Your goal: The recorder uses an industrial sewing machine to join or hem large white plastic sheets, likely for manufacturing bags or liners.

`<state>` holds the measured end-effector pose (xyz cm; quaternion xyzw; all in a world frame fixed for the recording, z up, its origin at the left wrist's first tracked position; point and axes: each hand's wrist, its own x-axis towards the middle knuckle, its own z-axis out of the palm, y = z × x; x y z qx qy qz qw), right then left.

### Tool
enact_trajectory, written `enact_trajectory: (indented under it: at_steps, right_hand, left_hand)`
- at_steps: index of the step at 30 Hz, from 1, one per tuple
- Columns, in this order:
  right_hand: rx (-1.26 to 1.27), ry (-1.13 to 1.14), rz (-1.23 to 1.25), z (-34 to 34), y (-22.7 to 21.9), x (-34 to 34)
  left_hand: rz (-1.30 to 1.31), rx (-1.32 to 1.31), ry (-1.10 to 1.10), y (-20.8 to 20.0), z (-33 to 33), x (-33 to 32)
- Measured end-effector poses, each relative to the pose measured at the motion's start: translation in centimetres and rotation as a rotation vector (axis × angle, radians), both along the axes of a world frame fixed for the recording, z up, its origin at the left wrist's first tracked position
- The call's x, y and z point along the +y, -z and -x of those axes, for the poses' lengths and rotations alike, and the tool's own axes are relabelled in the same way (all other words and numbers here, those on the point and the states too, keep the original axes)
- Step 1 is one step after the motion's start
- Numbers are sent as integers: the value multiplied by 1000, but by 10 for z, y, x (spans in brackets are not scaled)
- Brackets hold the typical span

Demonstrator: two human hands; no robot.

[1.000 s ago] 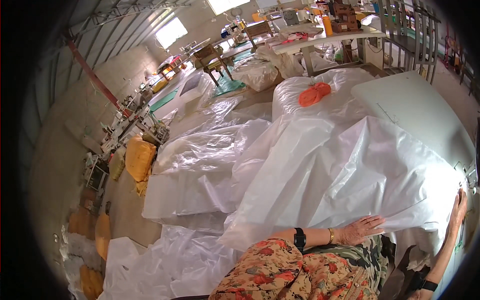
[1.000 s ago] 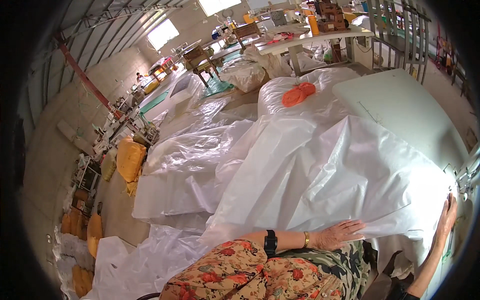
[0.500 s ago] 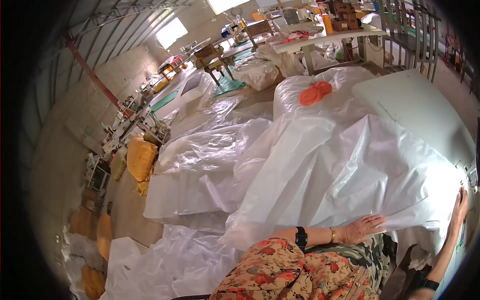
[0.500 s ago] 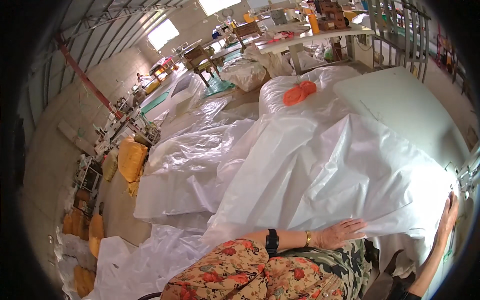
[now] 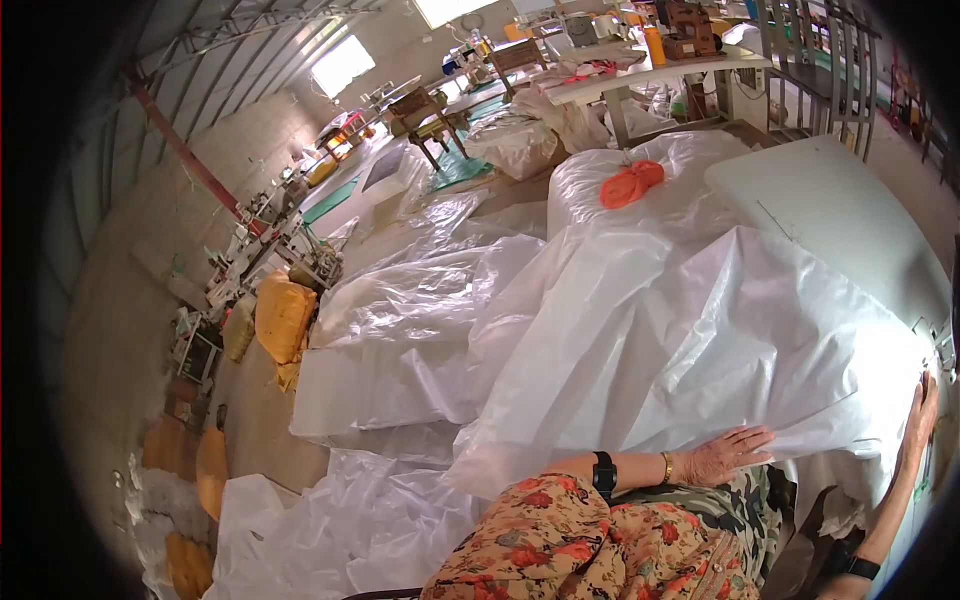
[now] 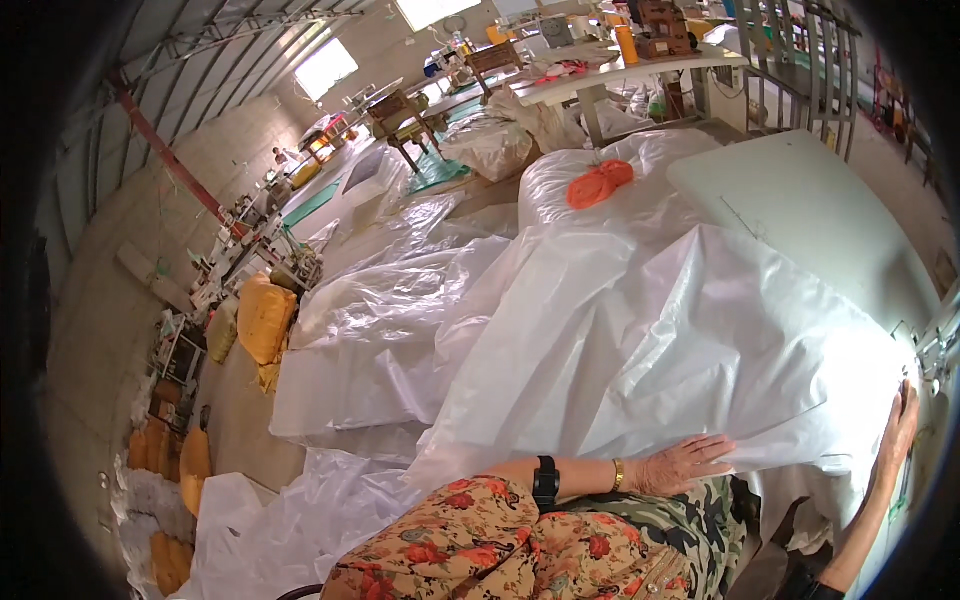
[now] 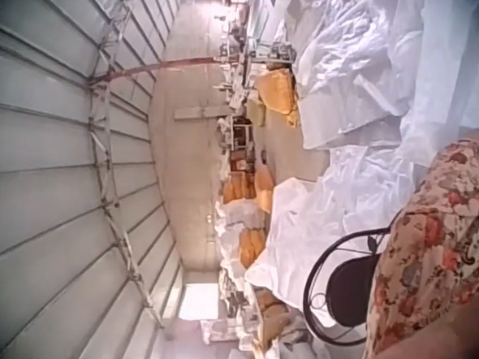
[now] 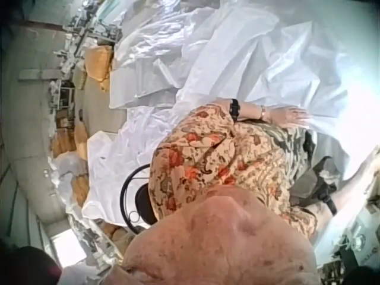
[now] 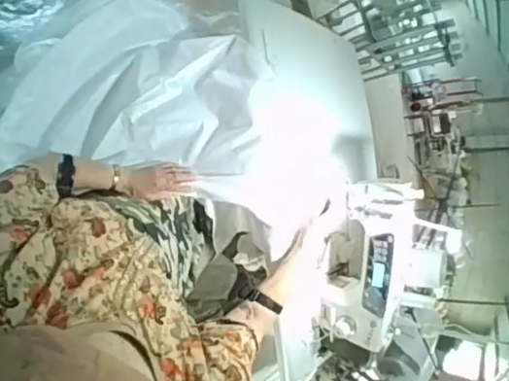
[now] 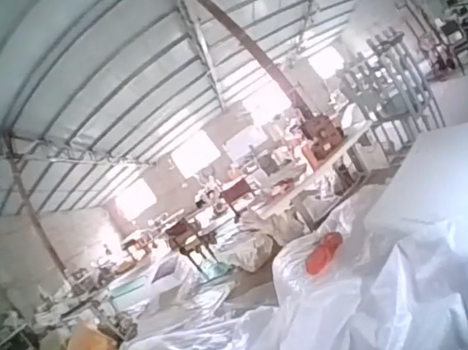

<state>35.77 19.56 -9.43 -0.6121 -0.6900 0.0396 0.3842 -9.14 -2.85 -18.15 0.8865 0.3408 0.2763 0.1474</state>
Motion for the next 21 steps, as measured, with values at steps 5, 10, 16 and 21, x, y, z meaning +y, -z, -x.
enact_trajectory:
  at_steps: [5,10,16,21]
  right_hand:
    - [11,12,-7,6,-5,-5]
    - [-101,59,-12,4,-5,-5]
    - [-5,23,1,3,-1,-2]
    - [-4,28,7,5,-4,-5]
  left_hand:
    - [35,-10,5,-2,0,0]
    - [38,-37,8,-3,1,0]
    - [41,1,-13,-4,1,-1]
    - [73,7,8,-9,2,-2]
